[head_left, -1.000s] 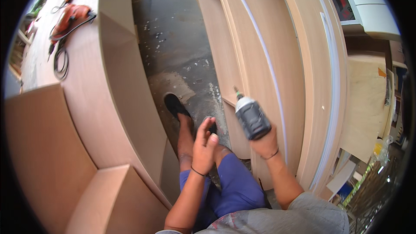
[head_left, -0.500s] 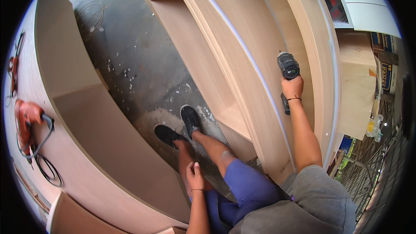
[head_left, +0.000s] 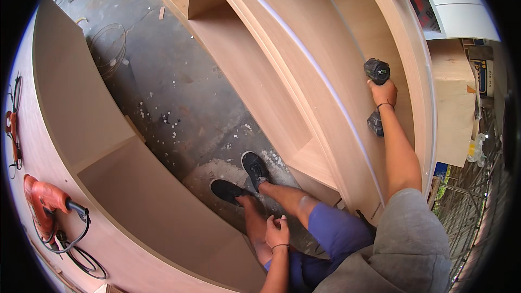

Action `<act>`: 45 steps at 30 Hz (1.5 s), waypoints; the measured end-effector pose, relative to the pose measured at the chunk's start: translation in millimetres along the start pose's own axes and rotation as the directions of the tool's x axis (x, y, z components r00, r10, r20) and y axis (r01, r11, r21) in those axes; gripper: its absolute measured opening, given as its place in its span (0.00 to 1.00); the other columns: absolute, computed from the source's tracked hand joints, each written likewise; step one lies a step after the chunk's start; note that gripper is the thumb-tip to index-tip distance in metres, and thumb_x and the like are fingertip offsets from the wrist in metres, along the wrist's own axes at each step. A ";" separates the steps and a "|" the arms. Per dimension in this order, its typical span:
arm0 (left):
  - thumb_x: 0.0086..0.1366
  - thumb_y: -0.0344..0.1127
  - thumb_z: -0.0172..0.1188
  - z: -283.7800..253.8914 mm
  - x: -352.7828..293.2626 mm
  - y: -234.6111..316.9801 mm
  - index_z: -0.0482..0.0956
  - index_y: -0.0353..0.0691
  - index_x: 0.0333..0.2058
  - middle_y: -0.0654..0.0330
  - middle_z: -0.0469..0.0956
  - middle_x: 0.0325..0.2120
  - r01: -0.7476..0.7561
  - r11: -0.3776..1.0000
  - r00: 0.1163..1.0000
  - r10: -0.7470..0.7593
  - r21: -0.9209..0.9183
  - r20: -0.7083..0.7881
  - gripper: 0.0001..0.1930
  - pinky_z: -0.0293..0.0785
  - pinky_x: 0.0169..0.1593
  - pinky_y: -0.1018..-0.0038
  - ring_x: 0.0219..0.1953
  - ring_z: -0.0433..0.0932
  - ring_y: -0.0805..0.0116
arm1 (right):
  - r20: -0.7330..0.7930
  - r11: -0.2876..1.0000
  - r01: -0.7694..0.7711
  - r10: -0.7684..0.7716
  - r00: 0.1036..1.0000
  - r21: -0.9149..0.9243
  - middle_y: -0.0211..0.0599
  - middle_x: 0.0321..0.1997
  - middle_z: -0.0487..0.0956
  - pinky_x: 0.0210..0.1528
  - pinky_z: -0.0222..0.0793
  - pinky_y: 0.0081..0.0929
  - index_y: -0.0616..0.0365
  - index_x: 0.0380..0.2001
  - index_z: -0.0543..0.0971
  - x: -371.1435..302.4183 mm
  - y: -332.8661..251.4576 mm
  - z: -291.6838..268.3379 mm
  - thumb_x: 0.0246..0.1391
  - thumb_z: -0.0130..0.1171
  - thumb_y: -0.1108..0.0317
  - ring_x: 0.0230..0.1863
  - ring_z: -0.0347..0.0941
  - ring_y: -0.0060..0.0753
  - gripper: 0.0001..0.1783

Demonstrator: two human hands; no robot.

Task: The person fits a trim piece into a wooden cabinet groove by hand, trims the excess with pliers, and secures internal components of the furniture using a power drill.

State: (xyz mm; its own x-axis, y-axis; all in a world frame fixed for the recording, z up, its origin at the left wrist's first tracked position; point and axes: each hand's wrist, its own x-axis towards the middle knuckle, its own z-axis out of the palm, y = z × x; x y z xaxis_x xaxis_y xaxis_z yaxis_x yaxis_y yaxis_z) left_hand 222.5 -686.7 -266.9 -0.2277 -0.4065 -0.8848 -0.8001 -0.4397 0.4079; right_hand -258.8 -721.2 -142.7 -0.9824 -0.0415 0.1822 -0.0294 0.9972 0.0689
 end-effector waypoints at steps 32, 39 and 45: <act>0.55 0.50 0.60 -16.2 0.5 4.1 0.69 0.42 0.52 0.64 0.81 0.36 0.062 0.988 0.989 -0.079 0.139 0.124 0.29 0.62 0.52 0.61 0.43 0.77 0.63 | 0.144 0.998 -0.061 0.060 0.988 0.001 0.36 0.24 0.80 0.27 0.72 0.26 0.59 0.29 0.81 70.2 12.9 -10.8 0.36 0.67 0.56 0.17 0.75 0.28 0.19; 0.54 0.50 0.61 -14.7 2.1 2.2 0.69 0.42 0.53 0.64 0.81 0.36 0.075 0.988 0.989 -0.091 0.135 0.116 0.30 0.63 0.52 0.59 0.43 0.77 0.61 | 0.174 0.996 -0.085 0.083 0.981 0.003 0.36 0.23 0.80 0.25 0.72 0.25 0.59 0.28 0.81 74.3 13.7 -11.6 0.36 0.68 0.57 0.16 0.74 0.28 0.18; 0.54 0.50 0.61 -17.0 2.4 6.9 0.69 0.43 0.52 0.64 0.80 0.36 0.085 0.986 0.988 -0.101 0.141 0.114 0.29 0.62 0.53 0.58 0.43 0.77 0.60 | 0.187 0.995 -0.098 0.092 0.978 0.024 0.35 0.23 0.80 0.23 0.71 0.25 0.58 0.28 0.81 81.8 23.0 -4.4 0.35 0.68 0.58 0.16 0.74 0.27 0.18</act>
State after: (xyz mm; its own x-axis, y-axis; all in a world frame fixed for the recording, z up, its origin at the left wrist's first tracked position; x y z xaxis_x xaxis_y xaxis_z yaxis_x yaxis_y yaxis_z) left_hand 225.8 -704.3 -262.4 -0.2074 -0.2660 -0.9414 -0.8866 -0.3555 0.2958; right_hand -339.0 -702.0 -121.9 -0.9980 0.0625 0.0013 0.0625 0.9977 0.0271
